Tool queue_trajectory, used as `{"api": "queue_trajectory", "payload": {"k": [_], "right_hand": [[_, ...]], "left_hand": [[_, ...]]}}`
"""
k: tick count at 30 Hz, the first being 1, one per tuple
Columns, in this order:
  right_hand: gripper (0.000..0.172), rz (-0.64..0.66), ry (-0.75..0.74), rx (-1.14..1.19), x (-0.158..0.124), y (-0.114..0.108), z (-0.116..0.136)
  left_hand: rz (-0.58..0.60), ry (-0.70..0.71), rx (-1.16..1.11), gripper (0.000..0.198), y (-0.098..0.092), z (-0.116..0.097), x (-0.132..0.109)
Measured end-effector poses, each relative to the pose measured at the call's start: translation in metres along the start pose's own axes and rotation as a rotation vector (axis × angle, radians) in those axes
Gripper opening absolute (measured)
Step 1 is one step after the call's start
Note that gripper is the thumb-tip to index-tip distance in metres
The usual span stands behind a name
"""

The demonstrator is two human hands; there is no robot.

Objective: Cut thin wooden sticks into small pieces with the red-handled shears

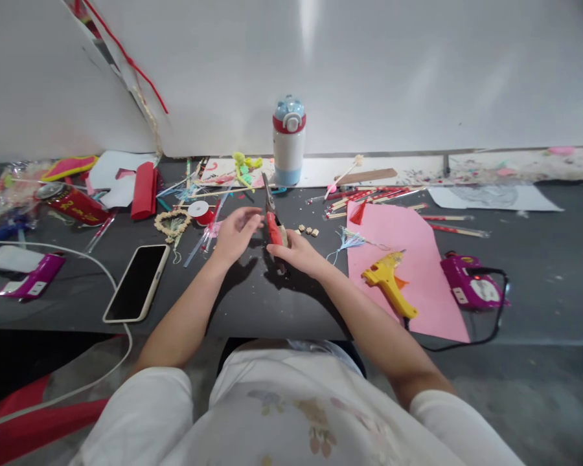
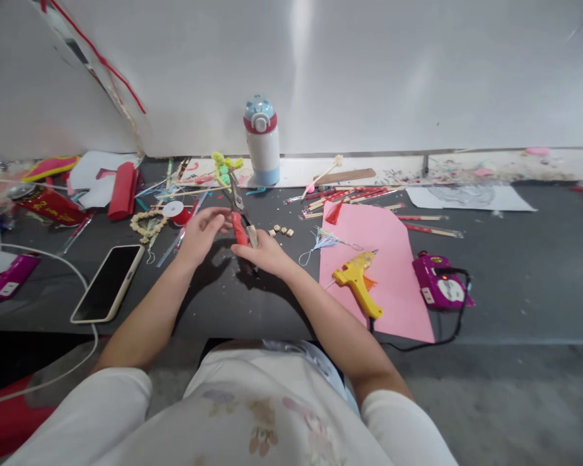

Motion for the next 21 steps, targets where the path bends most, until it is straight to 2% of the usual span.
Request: {"api": "queue_trajectory", "payload": {"k": [3,6,10,17,21], "right_hand": [[0.045,-0.009,0.02,-0.149,-0.001,-0.005,-0.001],[0.049,0.055,-0.006,-0.209,-0.004,-0.004,0.002],[0.049,0.105,-0.031,-0.246,-0.01,-0.003,0.008],[0.047,0.172,-0.107,-0.26,-0.013,-0.005,0.014],[0.047,0.177,-0.111,-0.266,-0.014,-0.006,0.014]], "left_hand": [[-0.276,0.363,0.409,0.026,-0.024,-0.014,0.003],[-0.37,0.577,0.688,0.022,-0.035,-0.021,0.004],[-0.329,0.592,0.783,0.024,-0.039,-0.017,0.007],[-0.317,0.612,0.712,0.023,-0.047,-0.01,0.009],[-0.312,0.564,0.672,0.024,-0.048,-0.009,0.011]]}}
Point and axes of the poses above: each hand's wrist, its own x-axis towards the middle knuckle, its own y-axis out of the palm, z = x × y, the point moved 4 cm from there along x, towards the middle knuckle, and after that the axes turned 7 degrees about -z, right-handed, at the moved point
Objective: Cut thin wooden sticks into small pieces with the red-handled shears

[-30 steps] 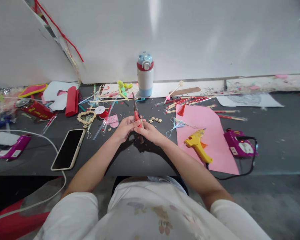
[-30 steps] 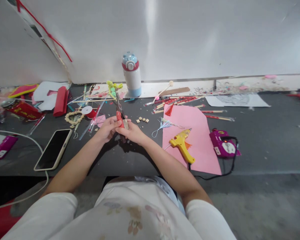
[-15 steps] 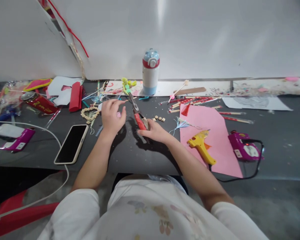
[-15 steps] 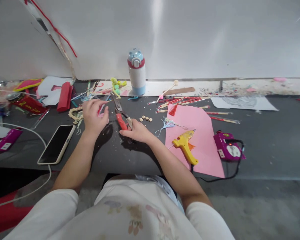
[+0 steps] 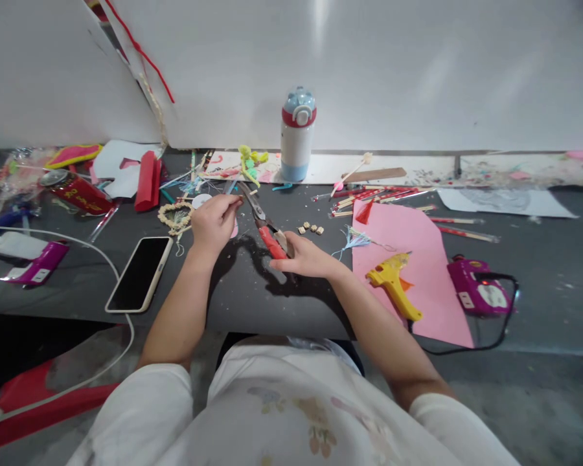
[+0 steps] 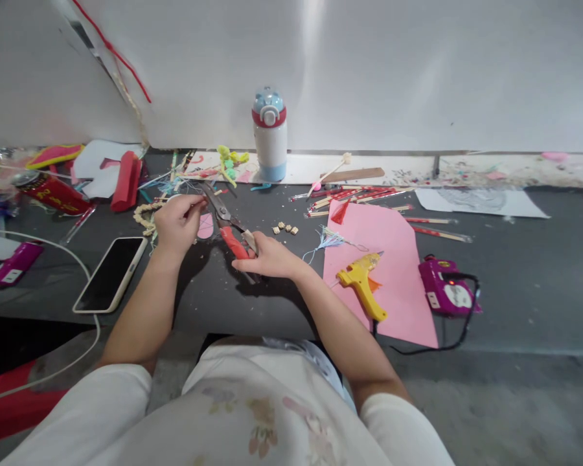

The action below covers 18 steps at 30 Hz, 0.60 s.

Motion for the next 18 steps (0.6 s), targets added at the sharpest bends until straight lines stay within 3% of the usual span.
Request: {"api": "queue_trajectory", "payload": {"k": [6,18], "right_hand": [[0.048,0.018,0.01,0.011,-0.0006,0.0009,0.0014],[0.048,0.007,0.005,-0.009,0.0014,0.0038,-0.0014]], "left_hand": [[0.047,-0.074,-0.076,0.022,0.0001,0.0054,0.0019],[0.093,-0.074,-0.086,0.023,0.0018,0.0074,0.0019]]}}
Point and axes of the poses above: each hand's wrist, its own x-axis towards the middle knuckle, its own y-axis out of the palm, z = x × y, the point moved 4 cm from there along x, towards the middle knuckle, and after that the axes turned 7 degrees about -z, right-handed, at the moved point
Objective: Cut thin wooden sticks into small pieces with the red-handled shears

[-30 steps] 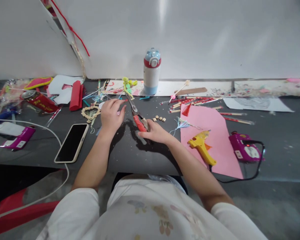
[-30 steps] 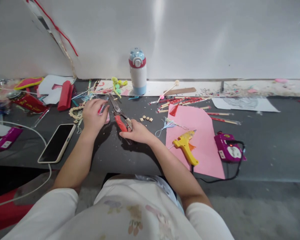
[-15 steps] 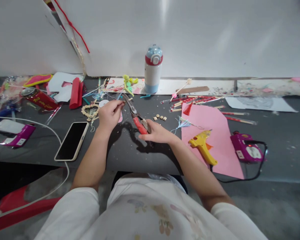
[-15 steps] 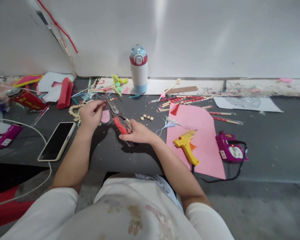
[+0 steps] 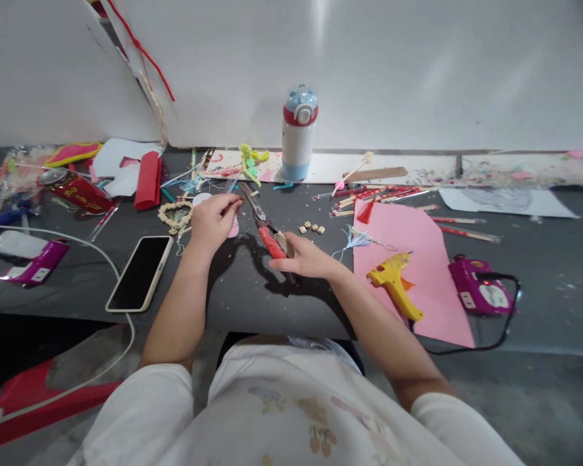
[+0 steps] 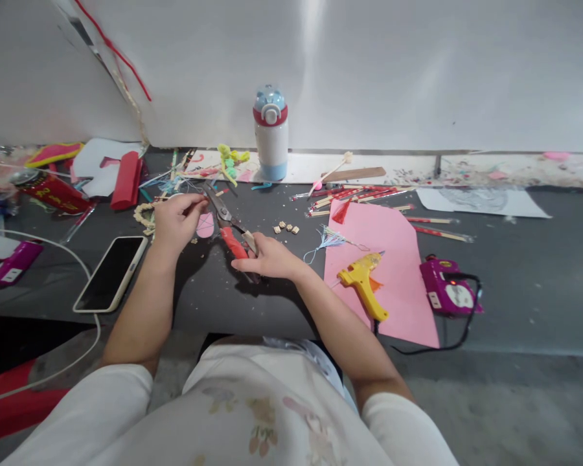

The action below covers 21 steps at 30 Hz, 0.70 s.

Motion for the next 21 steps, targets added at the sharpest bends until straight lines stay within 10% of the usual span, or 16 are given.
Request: {"api": "queue_trajectory", "payload": {"k": [11,21], "right_hand": [[0.046,-0.13,0.117,0.153,0.008,0.002,-0.008],[0.04,-0.177,0.021,0.312,0.012,0.007,-0.012]], "left_hand": [[-0.05,-0.004,0.006,0.032,0.0,-0.027,-0.002],[0.587,-0.43,-0.818,0.047,0.058,-0.044,-0.031]]}}
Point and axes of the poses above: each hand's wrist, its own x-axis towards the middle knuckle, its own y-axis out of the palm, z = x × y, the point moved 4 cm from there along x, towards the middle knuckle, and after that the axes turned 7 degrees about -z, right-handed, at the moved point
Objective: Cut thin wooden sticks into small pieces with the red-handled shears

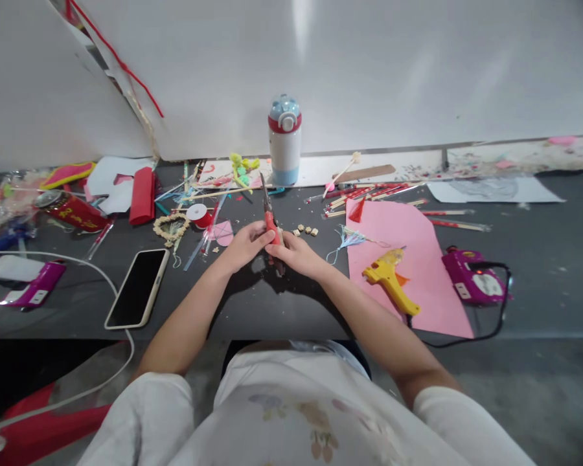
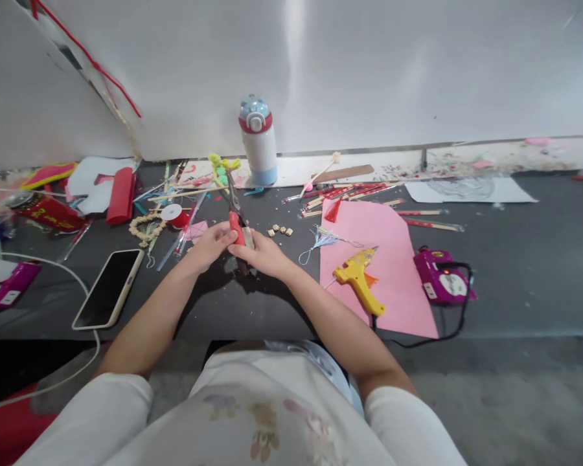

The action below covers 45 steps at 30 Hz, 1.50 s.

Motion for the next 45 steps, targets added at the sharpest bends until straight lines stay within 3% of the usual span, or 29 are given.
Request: {"api": "queue_trajectory", "payload": {"k": [7,12,31,40,43,45], "right_hand": [[0.036,0.035,-0.034,-0.048,-0.002,0.001,0.009],[0.033,0.029,-0.06,-0.053,-0.002,0.001,0.012],[0.03,0.033,-0.073,0.032,0.0,0.007,0.006],[0.03,-0.015,0.012,-0.003,-0.003,0.002,0.007],[0.035,-0.022,0.041,-0.018,-0.002,-0.002,0.005],[0.039,-0.02,0.055,-0.026,-0.002,-0.004,0.003]], "left_hand": [[0.088,-0.239,-0.354,0.062,0.009,0.005,-0.007],[0.057,-0.23,-0.458,0.057,0.012,0.006,-0.006],[0.006,-0.185,-0.408,0.05,0.012,0.001,-0.006],[0.103,-0.124,-0.267,0.062,0.006,0.004,-0.003],[-0.011,0.032,-0.071,0.066,-0.007,-0.001,-0.001],[-0.226,0.18,0.141,0.056,-0.023,-0.01,-0.001]]}}
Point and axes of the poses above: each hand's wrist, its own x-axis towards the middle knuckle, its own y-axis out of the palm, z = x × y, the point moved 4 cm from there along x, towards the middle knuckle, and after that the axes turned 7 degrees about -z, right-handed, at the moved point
